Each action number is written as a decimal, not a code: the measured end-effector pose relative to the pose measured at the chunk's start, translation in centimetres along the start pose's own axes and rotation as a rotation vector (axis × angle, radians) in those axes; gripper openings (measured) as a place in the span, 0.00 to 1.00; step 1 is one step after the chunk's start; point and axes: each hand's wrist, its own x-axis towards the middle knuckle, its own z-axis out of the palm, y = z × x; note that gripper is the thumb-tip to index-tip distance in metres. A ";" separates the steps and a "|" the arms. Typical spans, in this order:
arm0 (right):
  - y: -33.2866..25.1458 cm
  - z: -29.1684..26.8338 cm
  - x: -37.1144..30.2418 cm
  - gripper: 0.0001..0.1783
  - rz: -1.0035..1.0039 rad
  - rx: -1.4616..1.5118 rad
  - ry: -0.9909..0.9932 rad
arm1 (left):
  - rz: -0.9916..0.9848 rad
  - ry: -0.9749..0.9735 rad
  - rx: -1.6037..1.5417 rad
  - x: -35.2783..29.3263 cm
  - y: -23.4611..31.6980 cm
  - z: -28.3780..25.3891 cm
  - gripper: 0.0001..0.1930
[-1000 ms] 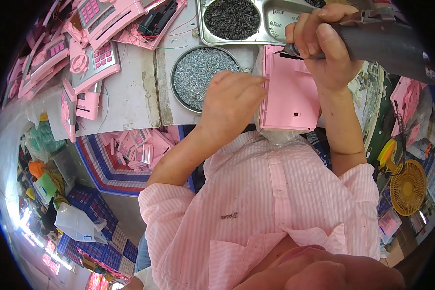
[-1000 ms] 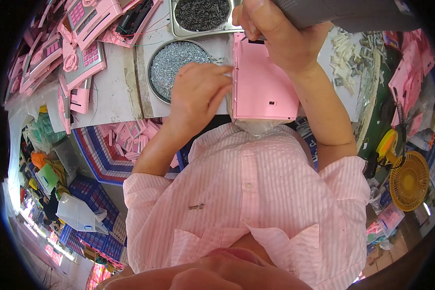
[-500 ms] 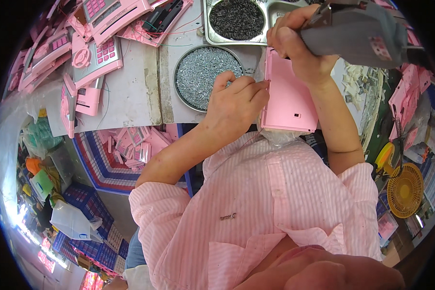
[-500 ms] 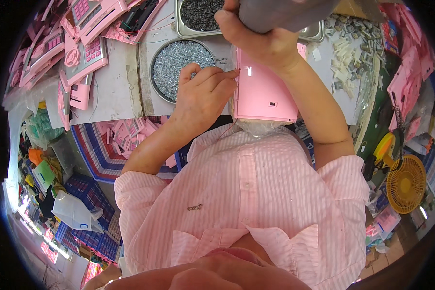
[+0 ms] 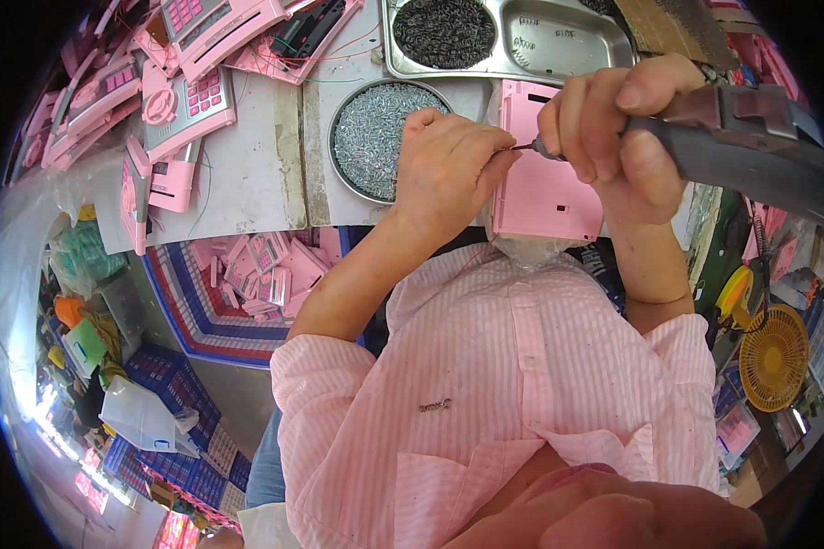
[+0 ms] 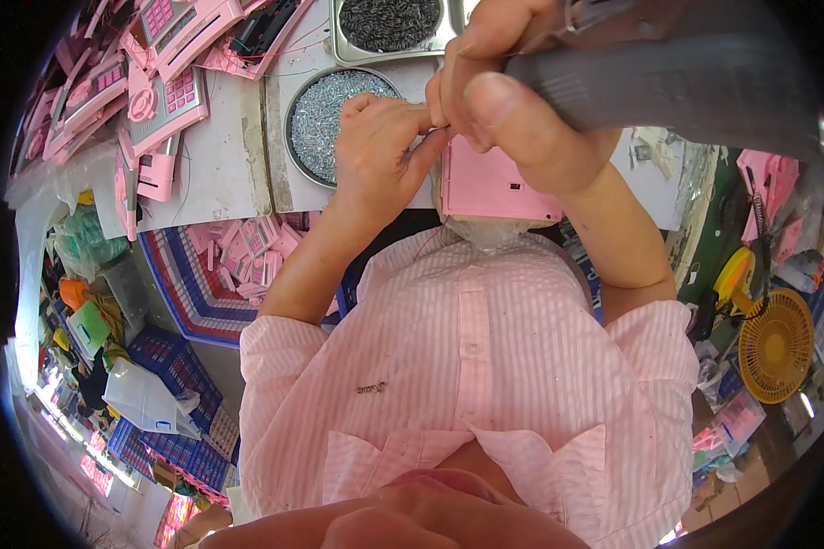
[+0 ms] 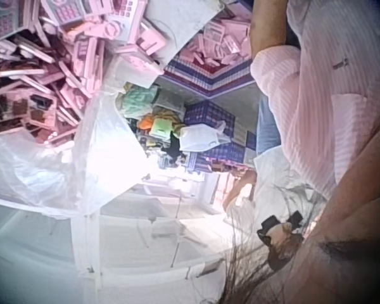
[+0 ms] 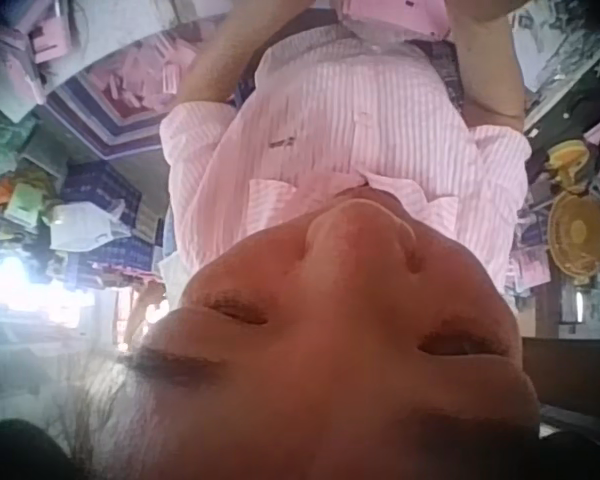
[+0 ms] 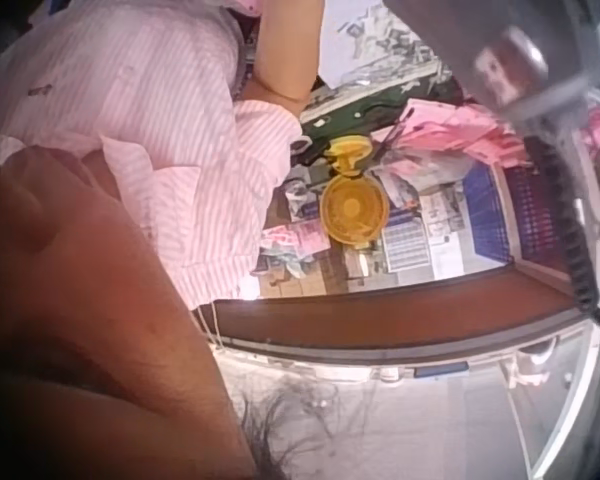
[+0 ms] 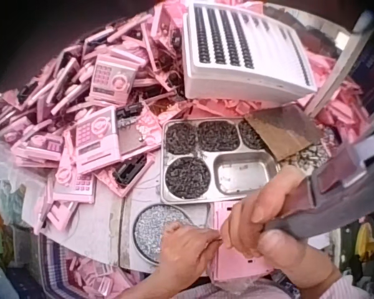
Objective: Assembling pink electronic toy components using an electric screwdriver and a soldering iron.
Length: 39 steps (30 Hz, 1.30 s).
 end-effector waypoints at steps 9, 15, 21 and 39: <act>1.8 0.7 -1.2 0.12 0.023 0.015 0.111 | -0.110 -0.080 0.226 0.3 0.4 -2.4 0.11; 3.5 1.3 -1.4 0.09 0.042 -0.214 0.133 | -0.171 -0.178 0.505 -1.5 -2.4 -4.7 0.05; 4.5 1.9 -2.1 0.09 0.027 -0.505 0.117 | -0.131 -0.019 0.459 -1.9 -3.3 -4.5 0.03; -2.8 2.3 -2.0 0.15 0.037 0.015 -0.011 | 0.083 -0.009 -0.006 -2.5 2.5 -1.4 0.11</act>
